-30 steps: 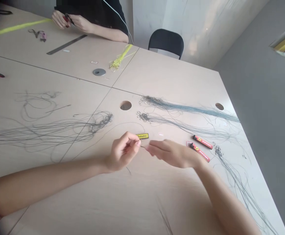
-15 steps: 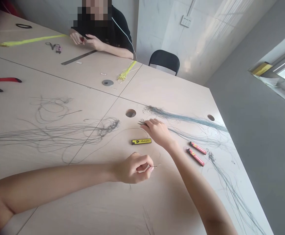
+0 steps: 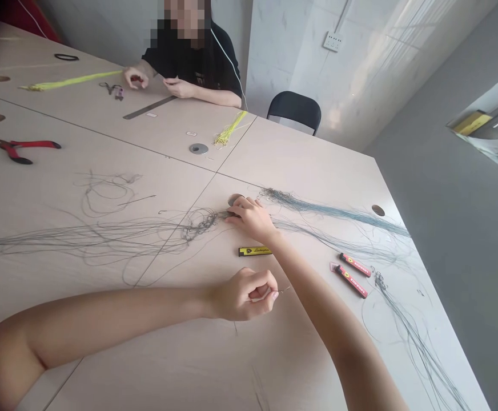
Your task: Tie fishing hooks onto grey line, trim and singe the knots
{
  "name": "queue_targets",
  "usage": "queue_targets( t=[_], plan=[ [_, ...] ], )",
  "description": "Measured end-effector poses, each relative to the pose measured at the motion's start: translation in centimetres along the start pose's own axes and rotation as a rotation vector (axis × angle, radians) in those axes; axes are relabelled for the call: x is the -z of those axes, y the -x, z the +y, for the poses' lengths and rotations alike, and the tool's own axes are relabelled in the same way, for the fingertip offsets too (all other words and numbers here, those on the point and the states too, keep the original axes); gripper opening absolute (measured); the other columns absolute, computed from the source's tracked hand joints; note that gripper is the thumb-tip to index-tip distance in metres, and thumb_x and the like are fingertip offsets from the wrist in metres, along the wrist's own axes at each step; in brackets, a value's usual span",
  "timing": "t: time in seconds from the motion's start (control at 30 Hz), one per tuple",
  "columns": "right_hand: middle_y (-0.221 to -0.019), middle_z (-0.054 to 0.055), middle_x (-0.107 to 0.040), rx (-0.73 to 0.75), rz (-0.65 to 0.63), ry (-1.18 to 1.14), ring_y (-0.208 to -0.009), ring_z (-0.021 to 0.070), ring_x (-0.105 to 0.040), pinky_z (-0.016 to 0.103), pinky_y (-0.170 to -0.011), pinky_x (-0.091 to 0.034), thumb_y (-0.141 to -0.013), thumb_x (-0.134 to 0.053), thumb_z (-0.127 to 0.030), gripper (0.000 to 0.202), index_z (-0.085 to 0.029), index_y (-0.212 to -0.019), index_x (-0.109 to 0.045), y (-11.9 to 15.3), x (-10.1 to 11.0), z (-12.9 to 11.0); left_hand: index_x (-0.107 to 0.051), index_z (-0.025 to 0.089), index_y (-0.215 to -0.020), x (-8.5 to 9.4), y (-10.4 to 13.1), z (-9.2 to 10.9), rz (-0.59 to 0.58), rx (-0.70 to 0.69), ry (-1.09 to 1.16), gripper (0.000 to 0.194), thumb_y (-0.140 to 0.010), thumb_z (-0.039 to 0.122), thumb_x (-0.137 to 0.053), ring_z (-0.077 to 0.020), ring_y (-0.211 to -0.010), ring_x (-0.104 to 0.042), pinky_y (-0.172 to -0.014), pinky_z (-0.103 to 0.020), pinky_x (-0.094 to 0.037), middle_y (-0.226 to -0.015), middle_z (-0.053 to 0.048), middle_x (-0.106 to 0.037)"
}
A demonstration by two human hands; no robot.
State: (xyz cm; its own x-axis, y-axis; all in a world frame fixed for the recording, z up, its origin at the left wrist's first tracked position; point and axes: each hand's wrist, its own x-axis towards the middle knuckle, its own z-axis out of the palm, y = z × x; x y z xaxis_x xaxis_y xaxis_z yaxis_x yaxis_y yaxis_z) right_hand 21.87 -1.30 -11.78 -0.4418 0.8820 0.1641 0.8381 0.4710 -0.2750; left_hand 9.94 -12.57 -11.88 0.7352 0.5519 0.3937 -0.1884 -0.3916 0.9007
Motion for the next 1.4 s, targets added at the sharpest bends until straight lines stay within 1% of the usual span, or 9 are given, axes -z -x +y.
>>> queue_targets(
  t=[0.23,0.43,0.53,0.77,0.9,1.0,1.1,1.23,1.4],
  plan=[
    [-0.116,0.012,-0.063,0.001,0.09,-0.148,-0.103,0.0247,-0.059,0.042,-0.096,-0.047,-0.095,-0.064,-0.034,0.024,-0.021,-0.111,-0.075,2.0,1.5,-0.2,-0.041,0.023,-0.072,0.1,-0.1,0.3,0.047,-0.113,0.007,0.019,-0.082,0.011,-0.051,-0.0069,-0.042,-0.028,-0.041,-0.022,-0.027,-0.051,0.011,-0.029],
    [-0.106,0.008,-0.067,0.081,-0.082,-0.333,-0.096,0.024,-0.061,0.042,-0.084,-0.052,-0.085,-0.073,-0.032,0.02,-0.024,-0.103,-0.076,7.7,3.3,-0.1,-0.043,0.025,-0.075,0.0,-0.3,0.2,0.074,-0.153,0.009,0.021,-0.081,0.006,-0.05,-0.0081,-0.04,-0.031,-0.038,-0.023,-0.027,-0.051,0.01,-0.031],
    [-0.107,0.01,-0.067,0.061,-0.093,-0.305,-0.099,0.0255,-0.059,0.043,-0.085,-0.052,-0.092,-0.063,-0.027,0.019,-0.024,-0.107,-0.074,9.4,2.8,-0.5,-0.044,0.023,-0.074,-0.1,-0.2,-0.2,0.059,-0.153,0.029,0.018,-0.082,0.009,-0.052,-0.0071,-0.041,-0.03,-0.04,-0.022,-0.026,-0.052,0.011,-0.029],
    [-0.102,0.01,-0.061,-0.286,0.265,-0.589,-0.091,0.0222,-0.06,0.042,-0.084,-0.05,-0.102,-0.038,-0.05,0.034,-0.022,-0.113,-0.054,10.9,2.7,0.6,-0.048,0.021,-0.076,0.9,-0.8,-0.7,0.104,0.092,0.073,0.015,-0.087,0.025,-0.056,-0.0066,-0.045,-0.03,-0.045,-0.02,-0.028,-0.054,0.01,-0.033],
    [-0.08,0.0,-0.051,-0.512,0.47,-1.021,-0.066,0.014,-0.049,0.031,-0.067,-0.044,-0.096,-0.048,-0.059,0.039,-0.021,-0.103,-0.055,11.9,4.3,0.6,-0.046,0.021,-0.075,2.4,-2.7,-1.9,0.432,0.238,0.113,0.024,-0.089,0.036,-0.056,-0.0076,-0.046,-0.033,-0.044,-0.02,-0.026,-0.053,0.009,-0.037],
    [-0.078,-0.002,-0.045,-0.601,0.4,-1.33,-0.057,0.0093,-0.037,0.027,-0.055,-0.032,-0.088,-0.058,-0.062,0.043,-0.019,-0.093,-0.06,12.0,4.5,-0.8,-0.046,0.021,-0.073,3.3,-4.0,-2.9,0.659,0.267,0.097,0.024,-0.086,0.035,-0.061,-0.0076,-0.045,-0.03,-0.044,-0.02,-0.024,-0.051,0.01,-0.032],
    [-0.076,-0.002,-0.043,-0.582,0.22,-1.46,-0.057,0.0091,-0.036,0.027,-0.054,-0.029,-0.086,-0.061,-0.061,0.043,-0.018,-0.089,-0.063,11.5,3.6,-2.1,-0.046,0.021,-0.073,3.5,-4.4,-3.3,0.747,0.314,0.094,0.021,-0.085,0.031,-0.061,-0.0075,-0.046,-0.029,-0.045,-0.02,-0.025,-0.052,0.01,-0.032],
    [-0.076,-0.002,-0.046,-0.523,0.187,-1.423,-0.06,0.0104,-0.04,0.028,-0.056,-0.031,-0.09,-0.059,-0.054,0.036,-0.019,-0.093,-0.065,10.9,2.4,-1.9,-0.048,0.02,-0.073,3.3,-4.1,-3.1,0.667,0.337,0.109,0.018,-0.085,0.028,-0.058,-0.0073,-0.048,-0.031,-0.047,-0.02,-0.027,-0.053,0.009,-0.035],
    [-0.073,0.0,-0.053,-0.597,0.152,-1.462,-0.056,0.012,-0.044,0.027,-0.05,-0.032,-0.089,-0.054,-0.062,0.044,-0.019,-0.088,-0.062,11.3,2.1,-1.2,-0.05,0.019,-0.074,3.0,-3.6,-2.7,0.529,0.343,0.067,0.02,-0.088,0.031,-0.057,-0.0071,-0.05,-0.038,-0.048,-0.019,-0.031,-0.055,0.007,-0.043]
  ],
)
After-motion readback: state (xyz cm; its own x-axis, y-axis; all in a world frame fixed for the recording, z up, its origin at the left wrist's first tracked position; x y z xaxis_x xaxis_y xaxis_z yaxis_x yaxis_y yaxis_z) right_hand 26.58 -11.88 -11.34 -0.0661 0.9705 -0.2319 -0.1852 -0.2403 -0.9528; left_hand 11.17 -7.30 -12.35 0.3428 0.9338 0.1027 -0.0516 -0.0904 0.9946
